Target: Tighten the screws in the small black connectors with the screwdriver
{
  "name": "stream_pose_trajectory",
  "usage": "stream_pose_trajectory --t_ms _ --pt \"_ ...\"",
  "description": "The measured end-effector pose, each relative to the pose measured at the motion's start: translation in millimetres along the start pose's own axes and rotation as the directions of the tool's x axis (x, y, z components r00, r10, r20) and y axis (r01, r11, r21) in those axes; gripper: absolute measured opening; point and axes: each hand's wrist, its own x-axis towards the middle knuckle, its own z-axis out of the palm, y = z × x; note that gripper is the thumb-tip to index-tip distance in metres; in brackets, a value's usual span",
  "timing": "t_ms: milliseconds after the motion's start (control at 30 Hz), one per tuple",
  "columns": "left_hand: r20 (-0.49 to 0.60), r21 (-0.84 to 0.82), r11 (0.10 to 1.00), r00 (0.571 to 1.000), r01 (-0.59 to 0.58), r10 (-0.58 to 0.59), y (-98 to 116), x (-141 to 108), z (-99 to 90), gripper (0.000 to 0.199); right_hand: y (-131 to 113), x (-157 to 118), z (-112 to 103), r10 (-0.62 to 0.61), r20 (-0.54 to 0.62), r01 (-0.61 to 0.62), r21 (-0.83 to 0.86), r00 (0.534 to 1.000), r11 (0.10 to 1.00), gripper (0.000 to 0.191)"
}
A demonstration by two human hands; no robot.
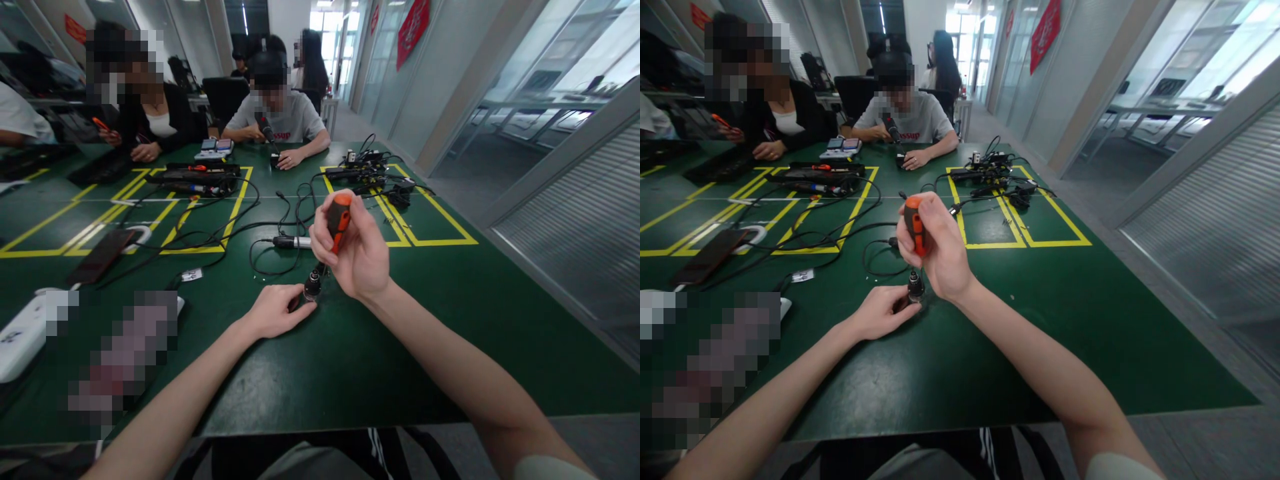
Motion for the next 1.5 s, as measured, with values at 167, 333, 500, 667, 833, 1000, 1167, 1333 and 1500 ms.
stream_pose_trajectory --t_ms 167,333,500,667,833,1000,1167,1333,1500 --pt "0.002 -0.010 1.000 1.000 0.001 -0.001 0.2 -0.5 0.7 0.039 -2.7 -0.6 2.6 0.062 0.017 -0.062 -0.018 0.998 0.998 0.048" --pt "0.000 -0.003 1.000 1.000 -0.001 0.001 0.6 -0.1 0.5 0.040 -1.4 -2.5 4.4 0.000 -0.039 -0.003 -0.089 0.999 0.996 0.042" --pt "-0.002 0.003 1.000 1.000 -0.006 0.006 1.1 0.2 0.0 0.040 -0.8 -0.1 2.9 0.001 -0.048 -0.005 -0.080 0.999 0.997 0.049" --pt "-0.004 0.003 1.000 1.000 -0.007 0.007 0.6 0.3 0.5 0.040 -1.2 -0.4 3.0 0.026 -0.058 -0.031 -0.074 0.998 0.997 0.053" --pt "-0.007 0.003 1.000 1.000 -0.010 0.010 -0.5 0.4 0.5 0.040 0.6 -0.8 2.5 0.007 -0.026 -0.009 -0.047 1.000 0.999 0.050" --pt "-0.007 0.003 1.000 1.000 -0.004 0.004 -0.4 0.5 0.2 0.040 0.4 1.2 1.4 0.094 -0.036 -0.096 -0.064 0.995 0.993 0.055" --pt "-0.007 -0.012 1.000 1.000 -0.004 0.004 0.1 -0.4 0.4 0.038 2.5 -0.5 -1.2 0.001 0.038 0.000 -0.039 0.999 0.999 0.043" --pt "-0.014 -0.023 1.000 1.000 0.004 -0.004 -1.3 -0.4 1.8 0.036 5.4 0.5 -3.0 -0.041 0.047 0.041 0.000 0.998 0.999 0.041" --pt "-0.016 -0.029 1.000 1.000 0.012 -0.013 -2.9 0.2 3.4 0.036 4.7 1.2 -2.3 -0.002 0.058 0.004 -0.023 0.998 1.000 0.049"
